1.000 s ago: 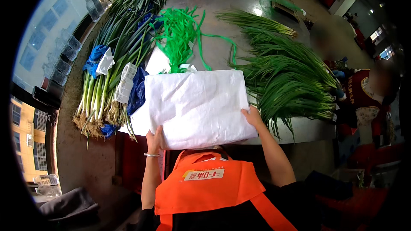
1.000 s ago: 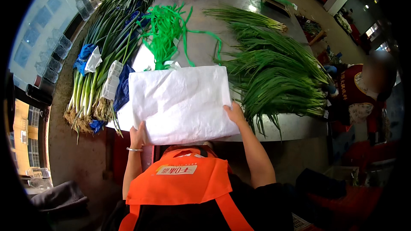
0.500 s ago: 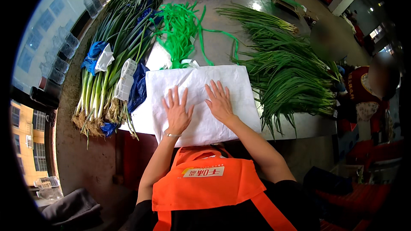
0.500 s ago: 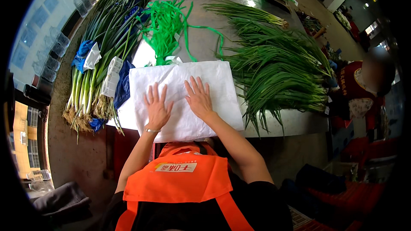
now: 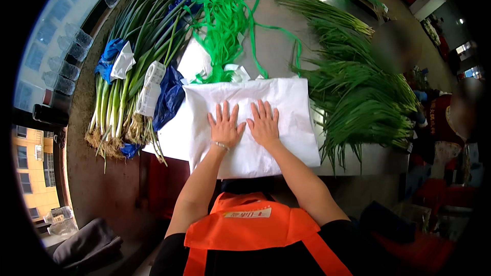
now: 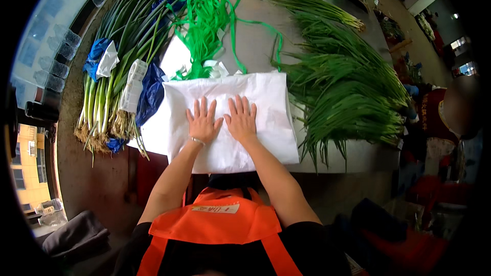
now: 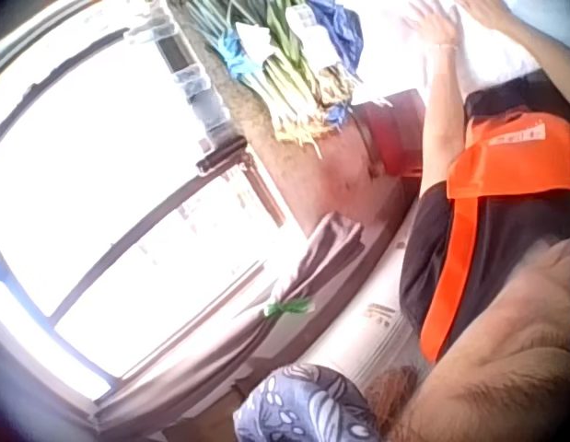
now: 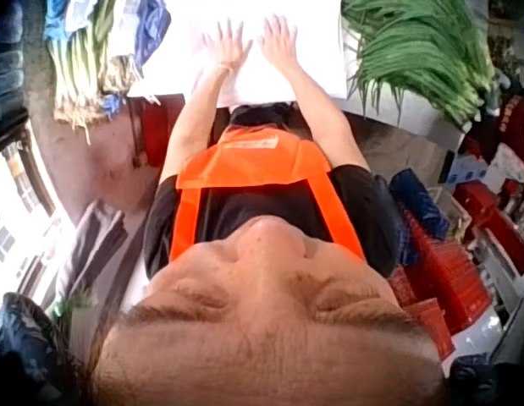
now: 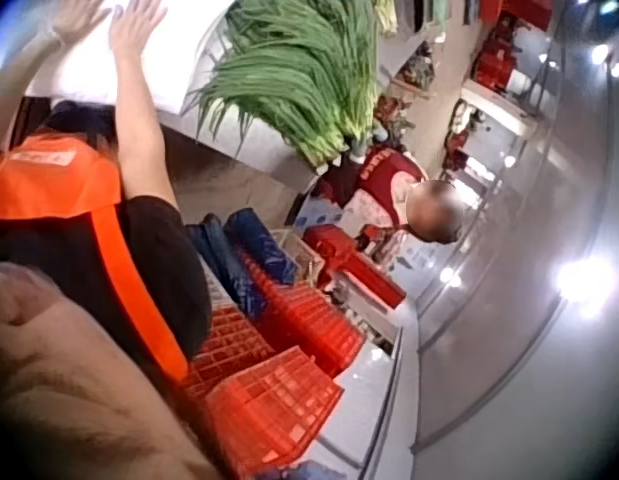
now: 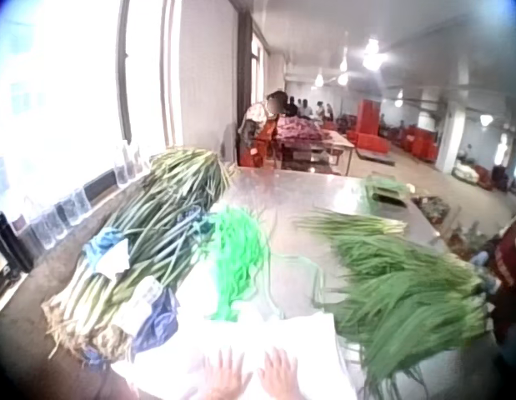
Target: The person removes green plastic strips and white paper pieces from a large white sack and places them into a red crate. The person then folds the empty sack and sets it aside on the table.
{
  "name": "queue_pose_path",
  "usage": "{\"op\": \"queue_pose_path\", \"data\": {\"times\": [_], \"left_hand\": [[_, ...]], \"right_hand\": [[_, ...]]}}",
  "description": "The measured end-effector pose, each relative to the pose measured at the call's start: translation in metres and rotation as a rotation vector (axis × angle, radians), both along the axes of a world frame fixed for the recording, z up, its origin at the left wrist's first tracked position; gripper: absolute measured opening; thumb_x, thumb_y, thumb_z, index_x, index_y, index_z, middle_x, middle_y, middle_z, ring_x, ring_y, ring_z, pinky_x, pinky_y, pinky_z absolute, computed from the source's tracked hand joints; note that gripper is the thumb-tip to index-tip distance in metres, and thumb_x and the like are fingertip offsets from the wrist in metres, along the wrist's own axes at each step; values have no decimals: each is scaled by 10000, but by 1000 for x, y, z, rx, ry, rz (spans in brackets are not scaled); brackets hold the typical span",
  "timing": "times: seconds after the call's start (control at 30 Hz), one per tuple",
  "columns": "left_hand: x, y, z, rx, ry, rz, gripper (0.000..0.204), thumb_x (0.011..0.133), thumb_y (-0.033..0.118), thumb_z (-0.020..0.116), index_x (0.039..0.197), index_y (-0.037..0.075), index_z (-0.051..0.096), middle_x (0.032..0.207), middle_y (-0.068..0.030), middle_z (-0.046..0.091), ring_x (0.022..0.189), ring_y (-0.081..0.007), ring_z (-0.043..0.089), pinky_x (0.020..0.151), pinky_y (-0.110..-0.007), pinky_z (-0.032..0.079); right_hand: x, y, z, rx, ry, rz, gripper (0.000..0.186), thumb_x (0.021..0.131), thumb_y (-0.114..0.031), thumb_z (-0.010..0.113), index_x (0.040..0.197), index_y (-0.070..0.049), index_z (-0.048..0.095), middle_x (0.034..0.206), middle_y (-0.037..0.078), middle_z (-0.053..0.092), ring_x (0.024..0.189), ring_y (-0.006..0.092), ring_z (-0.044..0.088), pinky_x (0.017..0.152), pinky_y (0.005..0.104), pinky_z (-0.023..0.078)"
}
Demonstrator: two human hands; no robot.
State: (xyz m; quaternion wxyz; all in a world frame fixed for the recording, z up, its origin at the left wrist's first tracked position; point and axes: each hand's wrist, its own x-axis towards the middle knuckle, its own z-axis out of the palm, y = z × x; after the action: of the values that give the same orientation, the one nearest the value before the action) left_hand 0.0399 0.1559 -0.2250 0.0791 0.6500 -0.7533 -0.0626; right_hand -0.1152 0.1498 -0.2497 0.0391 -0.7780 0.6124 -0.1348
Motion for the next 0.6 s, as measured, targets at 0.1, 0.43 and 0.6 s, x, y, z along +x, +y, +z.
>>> {"op": "queue_pose_path", "data": {"times": [0.1, 0.43, 0.6], "left_hand": [[6, 6, 21, 2, 120, -46, 597, 836, 337, 493, 1373, 154, 307, 1446, -151, 209, 1333, -363, 167, 1028, -588, 133], [158, 96, 78, 96, -154, -336, 761, 640, -83, 468, 1358, 123, 320, 1439, -124, 245, 1329, -345, 201, 1064, -504, 187], [158, 109, 58, 136, -264, -475, 733, 668, -9, 533, 1350, 178, 341, 1443, -115, 234, 1333, -317, 212, 1067, -504, 176]], "right_hand": [[-4, -4, 4, -19, -46, 36, 526, 874, -341, 478, 1322, -92, 362, 1378, 127, 339, 1286, 324, 273, 1025, 520, 195], [-184, 57, 98, -62, 179, 251, 636, 693, 75, 459, 1307, -81, 398, 1336, 137, 390, 1247, 359, 330, 1005, 478, 273], [-222, 82, 91, 25, 441, 489, 620, 787, -57, 469, 1367, -195, 296, 1434, 98, 240, 1296, 310, 274, 1038, 503, 233]]}}
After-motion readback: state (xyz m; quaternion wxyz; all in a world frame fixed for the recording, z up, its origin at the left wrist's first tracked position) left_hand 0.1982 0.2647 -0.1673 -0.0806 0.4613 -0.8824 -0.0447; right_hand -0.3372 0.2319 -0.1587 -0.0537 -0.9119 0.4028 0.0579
